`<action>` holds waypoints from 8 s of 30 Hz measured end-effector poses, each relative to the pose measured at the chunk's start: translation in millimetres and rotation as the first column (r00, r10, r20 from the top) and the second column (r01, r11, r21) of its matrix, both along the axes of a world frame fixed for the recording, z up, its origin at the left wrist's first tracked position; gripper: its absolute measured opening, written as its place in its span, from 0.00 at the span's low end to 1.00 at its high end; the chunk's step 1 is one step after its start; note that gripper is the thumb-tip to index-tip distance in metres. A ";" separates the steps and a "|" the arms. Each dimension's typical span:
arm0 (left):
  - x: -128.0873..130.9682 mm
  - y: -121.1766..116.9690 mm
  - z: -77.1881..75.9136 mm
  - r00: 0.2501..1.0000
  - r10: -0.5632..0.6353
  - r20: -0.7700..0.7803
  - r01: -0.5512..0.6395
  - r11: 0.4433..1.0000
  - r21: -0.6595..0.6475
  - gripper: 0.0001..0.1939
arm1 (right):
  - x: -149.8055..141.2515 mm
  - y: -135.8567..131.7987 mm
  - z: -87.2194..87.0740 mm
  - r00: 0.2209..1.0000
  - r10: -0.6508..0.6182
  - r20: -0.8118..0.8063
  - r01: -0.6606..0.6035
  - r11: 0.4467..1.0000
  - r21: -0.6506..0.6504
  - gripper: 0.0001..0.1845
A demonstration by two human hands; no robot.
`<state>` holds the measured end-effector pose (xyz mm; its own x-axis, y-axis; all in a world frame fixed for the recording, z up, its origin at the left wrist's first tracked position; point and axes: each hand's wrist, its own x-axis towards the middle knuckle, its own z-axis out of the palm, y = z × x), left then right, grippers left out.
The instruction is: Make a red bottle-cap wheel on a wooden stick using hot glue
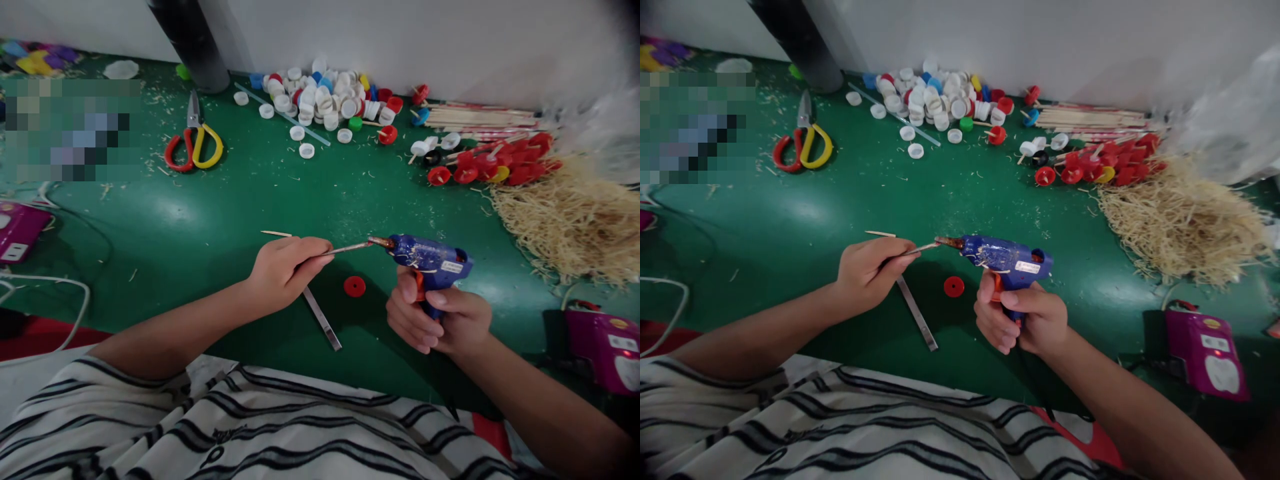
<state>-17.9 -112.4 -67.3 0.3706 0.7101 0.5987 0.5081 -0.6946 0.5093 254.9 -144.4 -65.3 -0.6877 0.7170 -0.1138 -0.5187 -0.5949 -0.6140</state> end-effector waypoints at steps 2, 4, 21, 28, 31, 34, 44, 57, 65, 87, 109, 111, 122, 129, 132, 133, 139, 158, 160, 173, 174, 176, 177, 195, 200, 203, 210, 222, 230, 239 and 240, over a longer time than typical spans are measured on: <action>-0.1 0.4 0.4 0.996 0.051 0.076 -0.047 0.998 -0.052 0.10 | 0.1 -0.3 -1.1 1.000 0.000 -0.013 0.000 1.000 0.003 0.09; -0.5 1.3 0.6 0.979 0.103 0.176 -0.090 0.992 -0.084 0.10 | -0.1 -0.4 -2.0 0.999 0.003 -0.035 -0.002 1.000 0.013 0.09; -0.1 2.3 0.3 1.000 0.015 -0.025 -0.013 0.995 0.096 0.07 | -1.8 3.4 -1.2 0.996 0.033 -0.083 -0.045 0.989 -0.140 0.17; -1.5 2.2 2.7 0.998 0.063 -0.003 -0.063 0.998 -0.026 0.11 | -1.6 1.6 -0.2 0.997 0.038 -0.060 -0.046 0.988 -0.149 0.18; -1.0 1.5 3.6 0.998 0.060 0.031 -0.057 0.994 -0.092 0.12 | -1.3 1.0 -0.3 0.996 0.047 -0.077 -0.059 0.986 -0.154 0.18; -0.4 1.2 3.3 0.997 0.057 0.054 -0.050 0.992 -0.119 0.12 | -1.1 0.9 0.0 0.993 0.049 -0.104 -0.064 0.986 -0.156 0.18; -2.8 7.5 3.3 0.970 0.199 0.142 -0.170 0.967 -0.190 0.11 | -0.8 2.1 -0.1 0.994 0.024 -0.104 -0.039 0.989 -0.144 0.17; -3.7 3.9 1.1 0.999 0.047 -0.003 -0.047 0.999 -0.002 0.11 | 0.0 1.8 -0.3 0.994 0.051 -0.097 -0.065 0.986 -0.155 0.17; -4.5 4.3 4.8 0.988 0.130 0.082 -0.125 0.990 -0.070 0.13 | 0.9 -0.9 -2.4 0.984 0.114 -0.135 -0.133 0.980 -0.145 0.18; -3.7 7.1 -0.1 1.000 -0.003 0.015 0.002 0.996 0.089 0.08 | 2.2 1.2 -4.1 0.994 0.076 -0.080 -0.089 0.982 -0.166 0.17; -4.6 3.4 3.8 0.998 0.025 0.055 -0.024 0.999 -0.030 0.11 | 1.1 0.4 0.6 0.992 0.068 -0.103 -0.079 0.990 -0.113 0.18; -4.3 3.2 3.5 0.997 0.020 0.069 -0.018 0.999 -0.034 0.11 | 0.6 0.5 1.3 0.993 0.066 -0.101 -0.077 0.991 -0.111 0.17; -5.7 5.1 -1.1 0.991 -0.011 0.130 0.006 0.999 0.038 0.06 | 1.1 4.8 -3.0 0.995 0.024 -0.096 -0.038 0.989 -0.144 0.19; -4.2 6.1 -1.5 0.999 -0.014 0.048 0.014 1.000 -0.006 0.09 | 1.2 2.9 -3.0 0.993 0.030 -0.110 -0.045 0.990 -0.132 0.20; -4.5 5.6 -0.1 0.997 -0.012 0.073 0.014 0.999 -0.030 0.09 | 0.8 2.0 -2.5 0.993 0.037 -0.115 -0.050 0.992 -0.118 0.21; -4.6 5.4 0.3 0.997 -0.013 0.079 0.016 0.999 -0.031 0.09 | 0.6 1.7 -2.4 0.992 0.038 -0.120 -0.052 0.992 -0.114 0.21; -5.1 8.2 0.3 0.985 0.100 0.141 -0.085 0.991 -0.107 0.11 | 0.9 -1.0 -2.4 0.993 0.047 -0.107 -0.058 0.993 -0.106 0.20; -6.5 8.8 -0.9 1.000 0.003 -0.005 -0.003 0.993 0.120 0.10 | 4.4 2.9 -5.0 0.966 0.121 -0.227 -0.156 0.977 -0.144 0.16; -6.5 8.6 -1.1 1.000 0.005 0.000 -0.005 0.992 0.126 0.10 | 4.9 2.9 -5.2 0.965 0.127 -0.232 -0.164 0.975 -0.150 0.15; -6.7 8.3 1.9 0.989 0.125 0.081 -0.128 0.992 0.024 0.13 | 4.6 1.4 -5.4 0.986 0.121 -0.113 -0.141 0.971 -0.192 0.17; -6.9 7.9 1.9 0.991 0.124 0.056 -0.125 0.992 0.026 0.13 | 4.5 1.4 -5.4 0.987 0.117 -0.111 -0.137 0.971 -0.196 0.17; -7.2 6.7 1.7 0.995 0.096 0.005 -0.096 0.994 0.050 0.13 | 4.4 1.8 -5.1 0.982 0.113 -0.152 -0.141 0.972 -0.189 0.16; -7.2 6.1 1.4 0.997 0.077 -0.009 -0.076 0.995 0.066 0.13 | 4.4 2.3 -5.0 0.975 0.114 -0.189 -0.148 0.973 -0.178 0.16; -5.3 8.3 -0.7 0.999 -0.036 0.012 0.034 0.983 0.181 0.05 | -1.1 0.6 -9.3 0.889 0.230 -0.396 -0.339 0.912 -0.230 0.33; -5.4 7.4 -0.4 1.000 -0.023 0.013 0.021 0.986 0.167 0.06 | 1.6 1.5 -12.8 0.928 0.237 -0.288 -0.315 0.912 -0.263 0.34; -6.0 7.2 -0.2 1.000 -0.021 0.017 0.018 0.988 0.152 0.06 | 0.7 1.6 -14.6 0.932 0.248 -0.262 -0.314 0.917 -0.247 0.34; -7.2 6.2 -0.1 1.000 0.010 -0.017 -0.008 0.991 0.132 0.09 | -2.0 -0.8 -15.1 0.937 0.254 -0.241 -0.309 0.923 -0.228 0.34; -10.5 8.1 4.0 1.000 0.006 -0.010 -0.005 0.988 0.151 0.08 | 1.2 0.1 -14.3 0.930 0.291 -0.225 -0.346 0.900 -0.266 0.34; -11.5 9.7 6.2 1.000 -0.020 0.003 0.019 0.980 0.198 0.06 | 0.6 2.1 -12.9 0.891 0.329 -0.313 -0.399 0.897 -0.193 0.31; -12.3 10.0 6.4 1.000 -0.027 0.001 0.026 0.978 0.205 0.05 | 1.5 4.1 -13.3 0.886 0.327 -0.329 -0.392 0.907 -0.155 0.32; -12.3 10.1 6.5 1.000 -0.026 -0.001 0.026 0.978 0.208 0.05 | 1.8 3.6 -13.3 0.893 0.323 -0.313 -0.387 0.906 -0.170 0.31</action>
<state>-30.2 -102.3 -60.8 0.3859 0.5604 0.7329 0.4878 -0.7982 0.3535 256.7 -140.8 -78.6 -0.9178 0.3967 -0.0131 -0.3734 -0.8742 -0.3102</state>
